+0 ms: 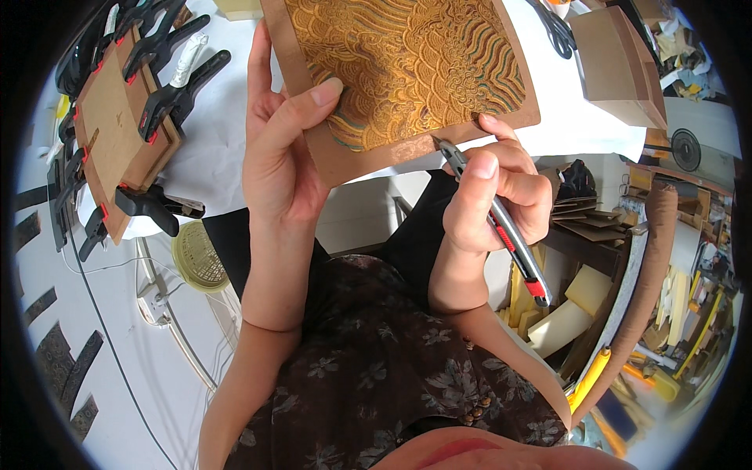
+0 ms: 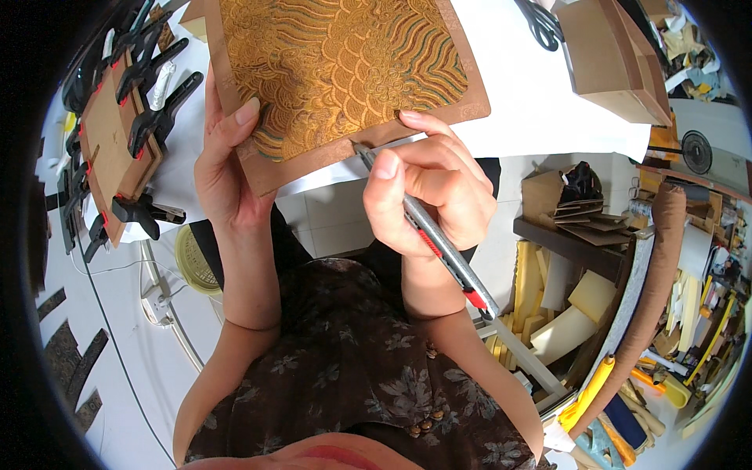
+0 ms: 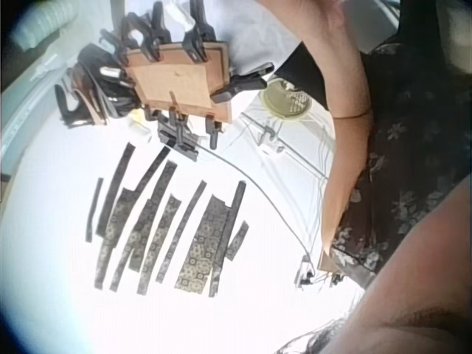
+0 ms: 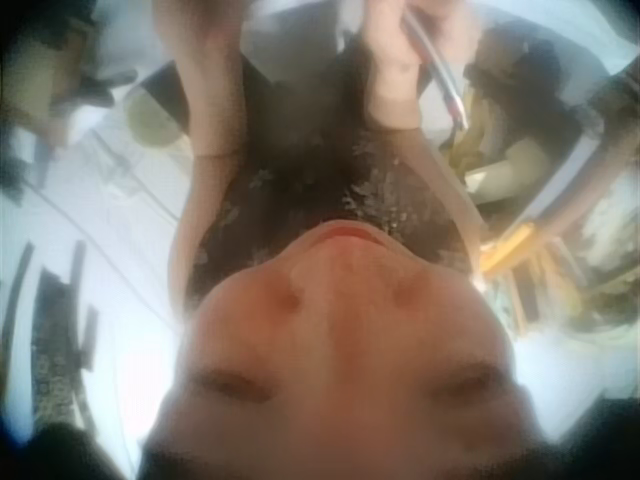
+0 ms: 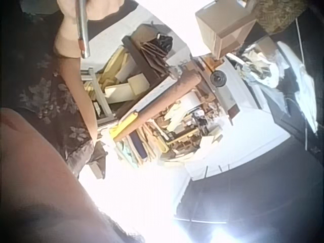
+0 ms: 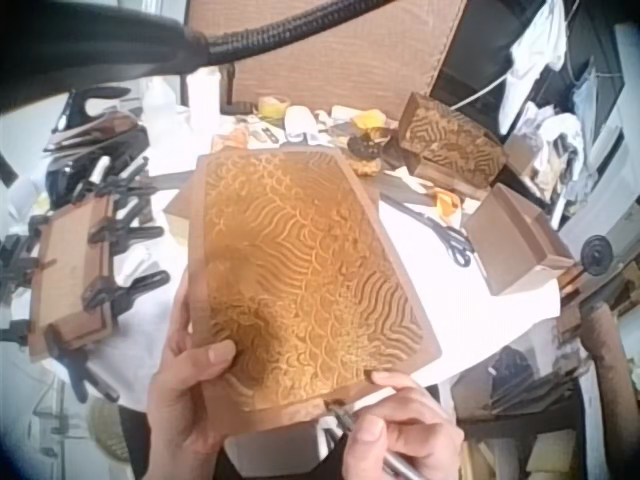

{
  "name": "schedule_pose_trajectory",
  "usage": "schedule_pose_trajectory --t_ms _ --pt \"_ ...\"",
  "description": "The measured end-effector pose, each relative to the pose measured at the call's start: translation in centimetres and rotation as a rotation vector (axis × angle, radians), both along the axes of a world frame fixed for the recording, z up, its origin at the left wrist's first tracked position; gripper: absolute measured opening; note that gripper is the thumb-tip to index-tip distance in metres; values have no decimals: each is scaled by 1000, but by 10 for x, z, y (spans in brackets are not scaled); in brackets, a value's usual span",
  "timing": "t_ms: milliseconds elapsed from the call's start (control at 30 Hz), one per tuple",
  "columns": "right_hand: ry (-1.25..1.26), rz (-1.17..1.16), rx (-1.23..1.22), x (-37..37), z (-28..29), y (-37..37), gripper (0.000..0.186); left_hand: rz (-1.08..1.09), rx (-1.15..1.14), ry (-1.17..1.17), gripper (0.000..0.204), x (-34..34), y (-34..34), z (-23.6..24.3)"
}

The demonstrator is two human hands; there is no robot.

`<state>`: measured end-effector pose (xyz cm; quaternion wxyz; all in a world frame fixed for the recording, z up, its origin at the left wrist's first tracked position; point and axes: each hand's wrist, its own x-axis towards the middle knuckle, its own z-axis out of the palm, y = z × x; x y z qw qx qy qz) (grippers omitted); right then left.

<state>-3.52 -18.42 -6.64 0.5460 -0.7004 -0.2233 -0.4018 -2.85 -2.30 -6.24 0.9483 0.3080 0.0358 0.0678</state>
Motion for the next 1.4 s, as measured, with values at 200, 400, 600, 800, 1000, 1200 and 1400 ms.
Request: schedule_pose_trajectory --t_ms 200,400,600,800,1000,1200,1400 --pt "-10 17 4 1 2 3 26 12 56 -14 66 2 1 -1" --pt "-12 20 8 2 2 2 27 61 78 -16 74 1 -1 0" --pt "-32 0 20 4 1 2 27 57 65 -33 76 1 -2 1" --pt "-30 17 9 4 1 0 29 58 61 -34 76 2 -1 0" --pt "-34 2 7 5 1 1 29 55 88 -46 76 3 -1 1" --pt "-1 -30 -9 3 0 1 29 43 68 -31 76 1 0 0" --pt "-45 -56 333 7 4 -11 24 -41 -95 7 71 3 4 -1"
